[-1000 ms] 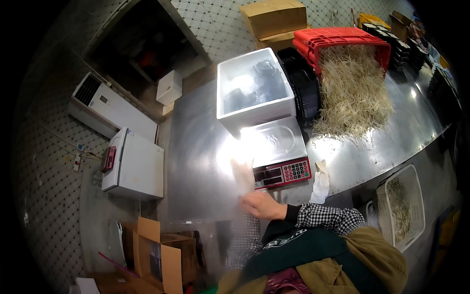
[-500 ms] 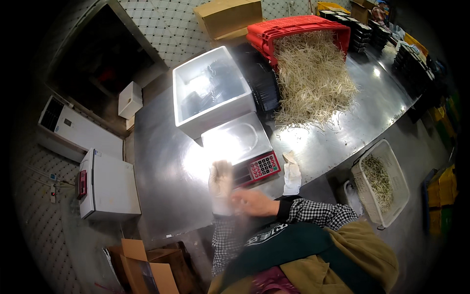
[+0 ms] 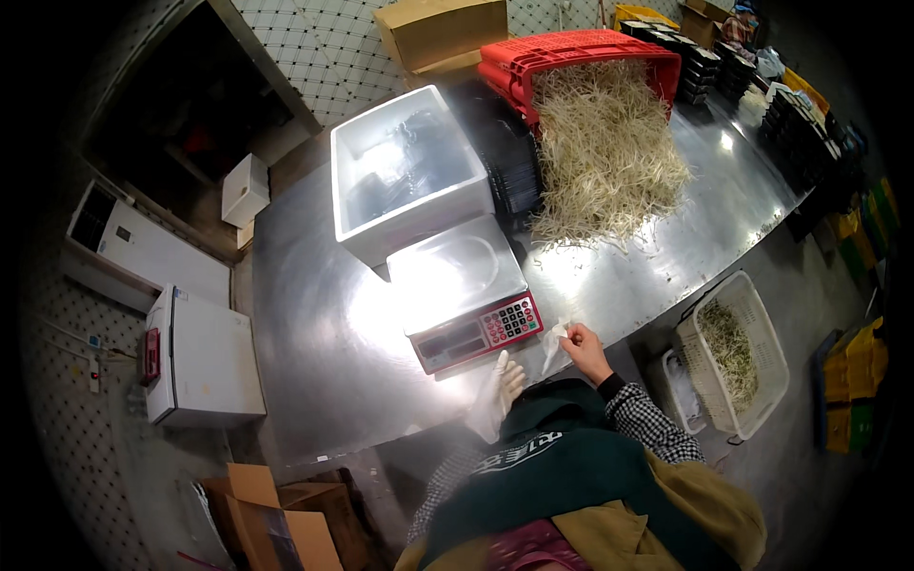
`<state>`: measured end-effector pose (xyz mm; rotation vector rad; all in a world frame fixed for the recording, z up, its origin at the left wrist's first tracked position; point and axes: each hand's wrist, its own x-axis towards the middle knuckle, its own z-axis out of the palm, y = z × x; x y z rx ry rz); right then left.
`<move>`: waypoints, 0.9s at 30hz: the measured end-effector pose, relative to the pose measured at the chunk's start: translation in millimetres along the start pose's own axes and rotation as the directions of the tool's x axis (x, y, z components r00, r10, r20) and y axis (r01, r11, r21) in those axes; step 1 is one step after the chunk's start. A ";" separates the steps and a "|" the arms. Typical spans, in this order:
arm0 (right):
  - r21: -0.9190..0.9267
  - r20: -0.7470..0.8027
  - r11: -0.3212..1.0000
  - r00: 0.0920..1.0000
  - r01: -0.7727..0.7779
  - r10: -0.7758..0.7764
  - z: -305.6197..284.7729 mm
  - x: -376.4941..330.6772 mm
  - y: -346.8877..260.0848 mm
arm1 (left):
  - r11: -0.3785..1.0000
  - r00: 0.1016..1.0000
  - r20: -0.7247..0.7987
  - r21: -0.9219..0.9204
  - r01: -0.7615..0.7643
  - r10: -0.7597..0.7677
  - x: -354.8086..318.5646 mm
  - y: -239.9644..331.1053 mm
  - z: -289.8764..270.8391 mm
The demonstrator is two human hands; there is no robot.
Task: The person sorts bean sprouts in a red crate, empties the crate onto a table, puts on white gloves, and then continues sorting the sprouts on the table.
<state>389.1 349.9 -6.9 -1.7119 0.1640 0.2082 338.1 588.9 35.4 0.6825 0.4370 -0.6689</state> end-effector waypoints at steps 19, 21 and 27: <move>0.426 0.284 0.893 0.959 -0.146 0.022 26.2 -72.1 -133.1 | 0.973 0.880 0.417 -0.135 -0.187 0.227 -12.6 26.4 54.1; 0.484 0.056 0.875 0.998 -0.028 0.001 13.3 -59.6 -113.0 | 0.984 0.899 0.402 -0.079 -0.157 0.176 -15.9 35.0 46.8; 0.630 -0.105 0.773 0.977 -0.078 0.184 -0.2 -46.6 -101.4 | 0.976 0.951 0.229 0.016 -0.219 0.210 -41.7 44.6 68.8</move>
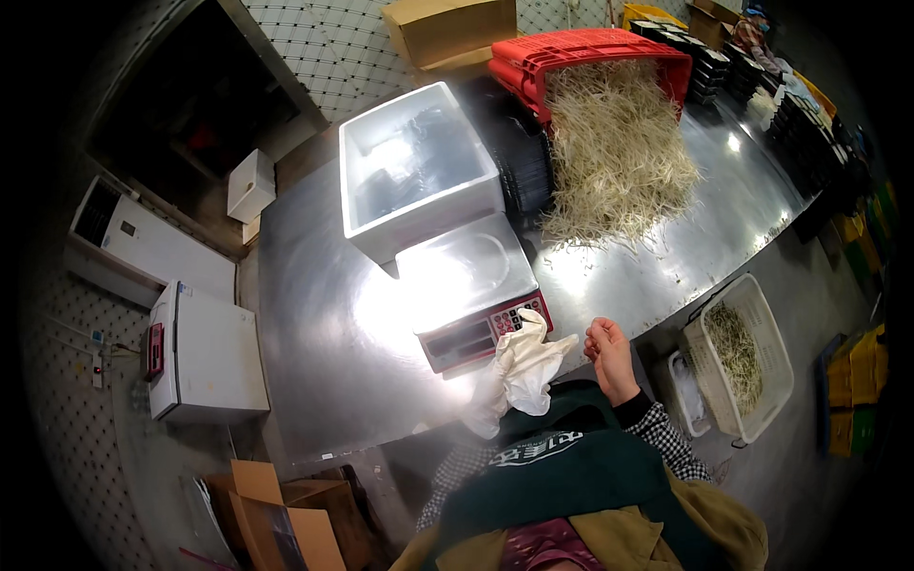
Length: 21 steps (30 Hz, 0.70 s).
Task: The person sorts bean sprouts in a red crate, empties the crate onto a table, puts on white gloves, and then continues sorting the sprouts on the table.
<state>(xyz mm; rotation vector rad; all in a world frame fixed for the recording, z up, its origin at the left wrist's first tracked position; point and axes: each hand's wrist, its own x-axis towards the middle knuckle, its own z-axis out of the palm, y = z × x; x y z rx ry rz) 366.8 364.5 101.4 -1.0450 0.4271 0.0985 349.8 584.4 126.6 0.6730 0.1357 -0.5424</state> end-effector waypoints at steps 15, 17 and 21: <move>-0.215 0.489 0.972 0.851 -0.095 0.192 10.0 -21.6 21.4 | 0.948 0.978 -0.171 -0.272 -0.163 0.119 24.5 -35.6 -27.5; -0.097 0.427 0.983 0.886 -0.157 0.184 10.1 -20.8 20.8 | 0.961 0.985 -0.165 -0.261 -0.090 0.047 27.7 -37.0 -35.8; -0.083 0.318 0.981 0.938 0.175 -0.140 21.9 -19.7 1.8 | 0.957 0.883 -0.459 0.286 0.042 0.098 24.2 -41.2 -63.9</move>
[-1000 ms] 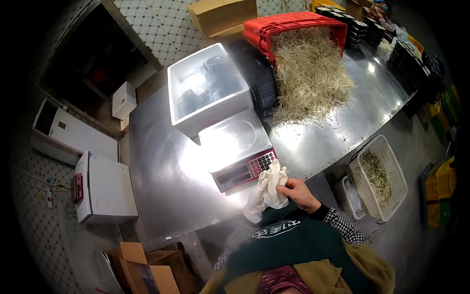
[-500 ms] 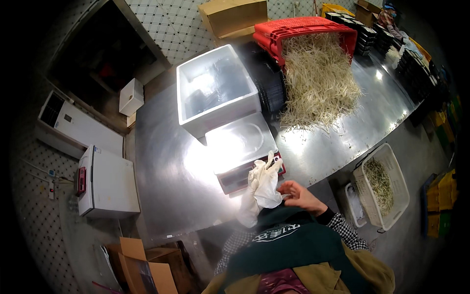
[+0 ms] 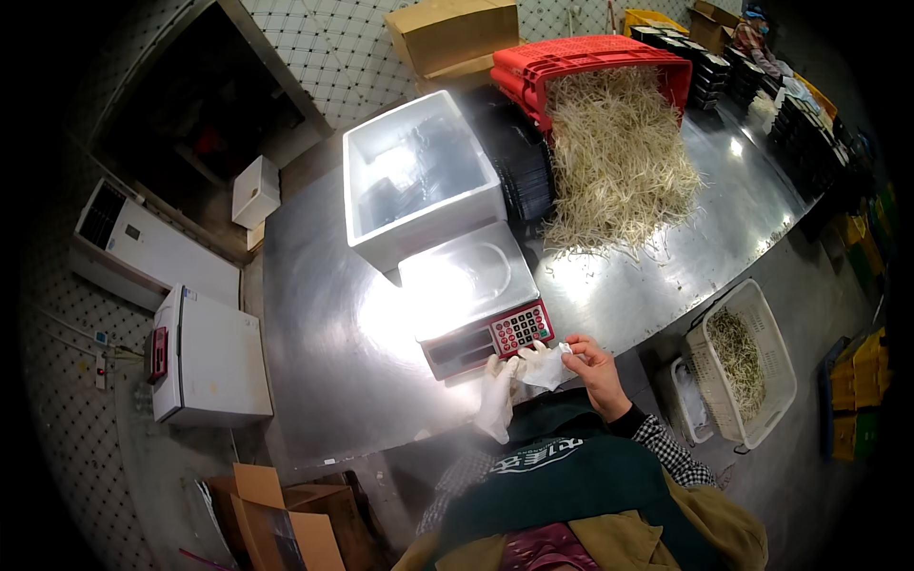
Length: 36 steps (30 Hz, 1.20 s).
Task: The person sorts bean sprouts in a red crate, empties the crate onto a table, puts on white gloves, and then continues sorting the sprouts on the table.
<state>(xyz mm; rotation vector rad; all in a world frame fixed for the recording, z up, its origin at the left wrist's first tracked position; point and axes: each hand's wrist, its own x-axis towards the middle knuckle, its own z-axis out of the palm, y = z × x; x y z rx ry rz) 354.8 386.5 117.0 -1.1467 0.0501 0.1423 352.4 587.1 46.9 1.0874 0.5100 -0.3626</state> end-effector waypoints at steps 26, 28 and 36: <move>-0.336 0.046 0.942 0.999 0.018 -0.003 3.3 -2.1 0.0 | 0.890 0.886 0.241 0.139 -0.435 0.396 -35.1 32.8 42.2; -0.416 -0.007 0.895 0.984 0.160 -0.179 7.6 -0.6 -1.3 | 0.905 0.907 0.160 0.116 -0.409 0.389 -35.4 31.7 45.3; -0.610 0.070 0.731 0.940 0.306 -0.335 17.1 -5.8 -24.5 | 0.999 0.978 0.205 0.006 -0.050 0.048 -38.8 40.6 37.0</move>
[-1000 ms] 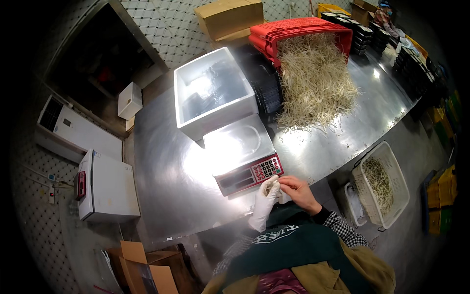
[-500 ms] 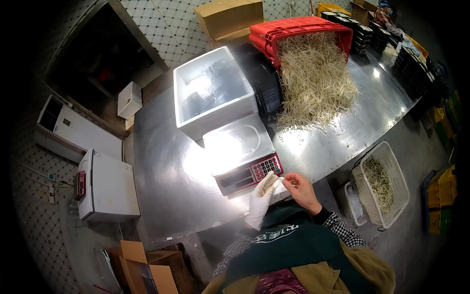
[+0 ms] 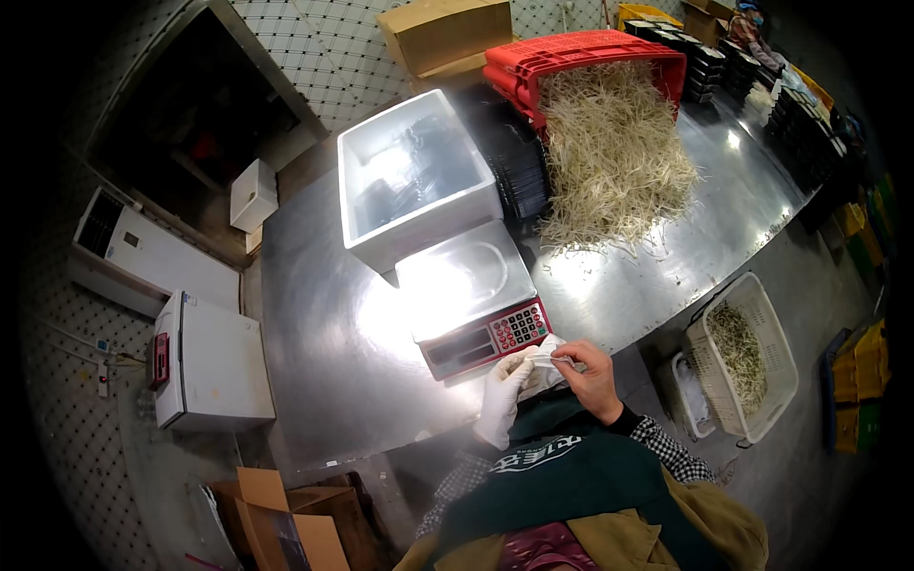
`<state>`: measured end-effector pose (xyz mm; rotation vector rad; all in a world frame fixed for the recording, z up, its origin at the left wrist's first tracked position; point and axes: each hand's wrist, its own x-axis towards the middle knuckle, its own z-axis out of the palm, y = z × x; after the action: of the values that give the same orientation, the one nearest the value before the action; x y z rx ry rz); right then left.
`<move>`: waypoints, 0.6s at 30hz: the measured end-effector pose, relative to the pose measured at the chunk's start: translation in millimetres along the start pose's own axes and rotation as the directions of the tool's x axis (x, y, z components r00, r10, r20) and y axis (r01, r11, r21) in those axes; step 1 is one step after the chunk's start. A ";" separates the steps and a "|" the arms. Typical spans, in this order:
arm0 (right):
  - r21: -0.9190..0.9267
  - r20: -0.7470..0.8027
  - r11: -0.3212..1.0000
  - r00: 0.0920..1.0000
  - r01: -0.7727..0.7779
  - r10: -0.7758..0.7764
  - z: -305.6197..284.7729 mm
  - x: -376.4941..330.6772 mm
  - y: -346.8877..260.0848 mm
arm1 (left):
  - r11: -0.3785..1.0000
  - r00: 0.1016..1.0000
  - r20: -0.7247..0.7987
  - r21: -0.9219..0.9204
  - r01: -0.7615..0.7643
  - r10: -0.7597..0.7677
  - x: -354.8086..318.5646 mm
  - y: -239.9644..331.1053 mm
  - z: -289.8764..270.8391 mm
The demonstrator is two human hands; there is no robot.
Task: The person sorts bean sprouts in a red crate, empties the crate onto a table, puts on white gloves, and then continues sorting the sprouts on the table.
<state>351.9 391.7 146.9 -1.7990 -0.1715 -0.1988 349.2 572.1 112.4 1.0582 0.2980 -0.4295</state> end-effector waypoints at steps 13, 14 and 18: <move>0.095 0.268 0.966 0.941 -0.241 0.208 6.2 1.6 -3.4 | 0.979 0.978 -0.031 -0.013 -0.204 0.204 -4.0 5.5 1.8; 0.083 0.260 0.961 0.937 -0.264 0.234 8.5 2.1 1.1 | 0.977 0.978 -0.035 0.067 -0.203 0.205 -4.3 6.2 2.7; 0.203 0.216 0.935 0.944 -0.292 0.248 10.6 -2.9 20.4 | 0.919 0.948 0.033 0.236 -0.316 0.317 -6.3 10.8 7.3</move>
<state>354.1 397.2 124.4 -1.5849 -0.0735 0.1839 349.1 571.4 126.8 1.3192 0.0758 -0.1713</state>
